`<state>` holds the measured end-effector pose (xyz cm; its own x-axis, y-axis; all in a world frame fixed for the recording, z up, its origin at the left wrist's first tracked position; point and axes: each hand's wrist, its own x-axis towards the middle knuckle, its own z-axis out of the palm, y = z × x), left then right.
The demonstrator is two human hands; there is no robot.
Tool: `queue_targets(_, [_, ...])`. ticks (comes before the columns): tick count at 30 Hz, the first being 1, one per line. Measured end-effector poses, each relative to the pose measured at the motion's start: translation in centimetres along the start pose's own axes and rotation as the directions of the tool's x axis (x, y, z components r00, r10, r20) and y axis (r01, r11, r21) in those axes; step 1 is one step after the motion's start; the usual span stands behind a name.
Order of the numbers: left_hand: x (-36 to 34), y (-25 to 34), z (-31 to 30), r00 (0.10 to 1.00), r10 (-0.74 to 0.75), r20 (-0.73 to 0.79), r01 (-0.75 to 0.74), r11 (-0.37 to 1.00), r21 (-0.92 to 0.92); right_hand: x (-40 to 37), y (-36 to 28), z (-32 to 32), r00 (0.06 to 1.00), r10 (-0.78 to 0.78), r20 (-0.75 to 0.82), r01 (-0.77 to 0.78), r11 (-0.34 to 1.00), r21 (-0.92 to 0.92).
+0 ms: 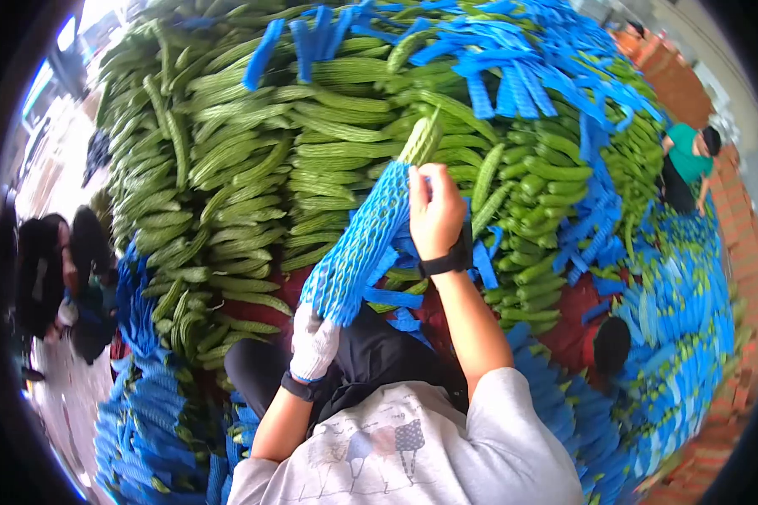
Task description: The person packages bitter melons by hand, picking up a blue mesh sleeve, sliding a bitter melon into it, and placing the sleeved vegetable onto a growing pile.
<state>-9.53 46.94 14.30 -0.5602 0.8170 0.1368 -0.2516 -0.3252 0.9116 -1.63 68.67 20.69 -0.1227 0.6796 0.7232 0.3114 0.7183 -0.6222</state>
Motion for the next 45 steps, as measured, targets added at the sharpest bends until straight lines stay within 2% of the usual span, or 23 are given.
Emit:
queue_targets(2, [-0.2, -0.3, -0.4, 0.99, 0.096, 0.105, -0.131, 0.903, 0.41, 0.6, 2.7, -1.9, 0.993, 0.067, -0.101, -0.057, 0.994, 0.096])
queue_targets(4, [0.1, 0.2, 0.0, 0.948, 0.225, 0.223, -0.316, 0.741, 0.593, -0.4, 4.8, -3.8, 0.93, 0.366, -0.012, -0.339, 0.873, 0.349])
queue_targets(6, [0.4, 0.6, 0.7, 0.918, 0.312, 0.246, -0.396, 0.683, 0.614, -2.3, 5.9, -5.2, 0.937, 0.346, 0.054, -0.34, 0.862, 0.376])
queue_targets(7, [0.3, 0.9, 0.6, 0.938, 0.241, 0.25, -0.347, 0.701, 0.624, -3.5, 6.3, -5.6, 0.956, 0.292, 0.025, -0.281, 0.89, 0.36])
queue_targets(9, [0.3, 0.4, 0.9, 0.96, 0.119, 0.252, -0.249, 0.775, 0.581, -3.8, 3.8, -9.0, 0.995, -0.089, -0.046, 0.079, 0.98, -0.183])
queue_targets(10, [0.3, 0.1, 1.0, 0.974, 0.011, 0.226, -0.116, 0.883, 0.455, -3.9, 3.0, -10.7, 0.971, -0.228, 0.064, 0.237, 0.941, -0.242])
queue_targets(11, [0.5, 0.4, 1.6, 0.96, -0.013, 0.279, -0.121, 0.879, 0.46, -4.4, 2.7, -12.3, 0.924, -0.287, 0.252, 0.355, 0.89, -0.287])
queue_targets(13, [0.3, -0.3, 1.1, 0.929, -0.107, 0.355, -0.048, 0.915, 0.401, -6.2, 1.0, -14.7, 0.765, -0.241, 0.597, 0.488, 0.822, -0.294])
queue_targets(14, [0.1, -1.1, 0.4, 0.91, -0.171, 0.378, 0.036, 0.94, 0.34, -7.5, 1.3, -15.4, 0.729, -0.233, 0.643, 0.493, 0.83, -0.259])
queue_targets(16, [-0.3, -1.1, 1.4, 0.835, -0.305, 0.458, 0.211, 0.946, 0.246, -10.2, 3.1, -16.3, 0.752, -0.216, 0.623, 0.555, 0.717, -0.421])
queue_targets(18, [-0.3, -0.2, 3.4, 0.725, -0.451, 0.521, 0.403, 0.891, 0.21, -11.5, 3.2, -18.9, 0.745, -0.059, 0.664, 0.513, 0.687, -0.515])
queue_targets(21, [0.1, -0.4, 5.6, 0.647, -0.408, 0.644, 0.467, 0.88, 0.088, -13.1, 2.0, -24.3, 0.826, 0.054, 0.561, 0.353, 0.726, -0.591])
queue_targets(24, [1.0, -2.1, 5.4, 0.66, -0.36, 0.659, 0.451, 0.892, 0.035, -15.5, 3.0, -31.7, 0.968, 0.178, 0.18, -0.012, 0.741, -0.671])
queue_targets(25, [1.0, -2.3, 5.4, 0.679, -0.364, 0.638, 0.451, 0.892, 0.029, -17.2, 3.1, -34.2, 0.92, 0.389, -0.05, -0.333, 0.706, -0.625])
queue_targets(26, [1.0, -2.5, 5.3, 0.699, -0.367, 0.614, 0.449, 0.893, 0.023, -18.3, 2.9, -37.1, 0.858, 0.489, -0.154, -0.487, 0.685, -0.541])
queue_targets(27, [1.1, -2.7, 5.0, 0.701, -0.371, 0.609, 0.449, 0.893, 0.028, -21.3, 5.0, -40.9, 0.721, 0.61, -0.329, -0.692, 0.616, -0.376])
queue_targets(29, [1.6, -2.9, 4.2, 0.708, -0.381, 0.595, 0.446, 0.894, 0.041, -25.4, 4.7, -46.9, 0.431, 0.787, -0.442, -0.861, 0.505, 0.06])
queue_targets(31, [1.8, -2.8, 3.5, 0.742, -0.372, 0.558, 0.414, 0.908, 0.055, -30.1, 3.5, -51.8, 0.123, 0.865, -0.487, -0.884, 0.318, 0.343])
queue_targets(33, [2.0, -2.5, 3.0, 0.777, -0.354, 0.52, 0.386, 0.921, 0.051, -35.7, 2.7, -54.7, -0.065, 0.818, -0.572, -0.932, 0.154, 0.327])
queue_targets(35, [2.3, -2.7, 2.2, 0.792, -0.375, 0.481, 0.415, 0.91, 0.027, -41.8, 2.7, -55.8, -0.108, 0.721, -0.684, -0.994, -0.098, 0.053])
queue_targets(37, [2.5, -2.9, 1.7, 0.804, -0.392, 0.448, 0.434, 0.901, 0.011, -43.0, 1.4, -53.6, -0.22, 0.757, -0.616, -0.853, -0.455, -0.254])
queue_targets(38, [2.5, -3.0, 1.4, 0.807, -0.401, 0.433, 0.444, 0.896, 0.002, -45.7, 2.8, -53.3, -0.174, 0.723, -0.669, -0.734, -0.548, -0.402])
queue_targets(45, [1.7, -3.1, 0.2, 0.803, -0.484, 0.348, 0.492, 0.867, 0.072, -43.2, 3.4, -51.0, 0.016, 0.487, -0.873, -0.61, -0.687, -0.395])
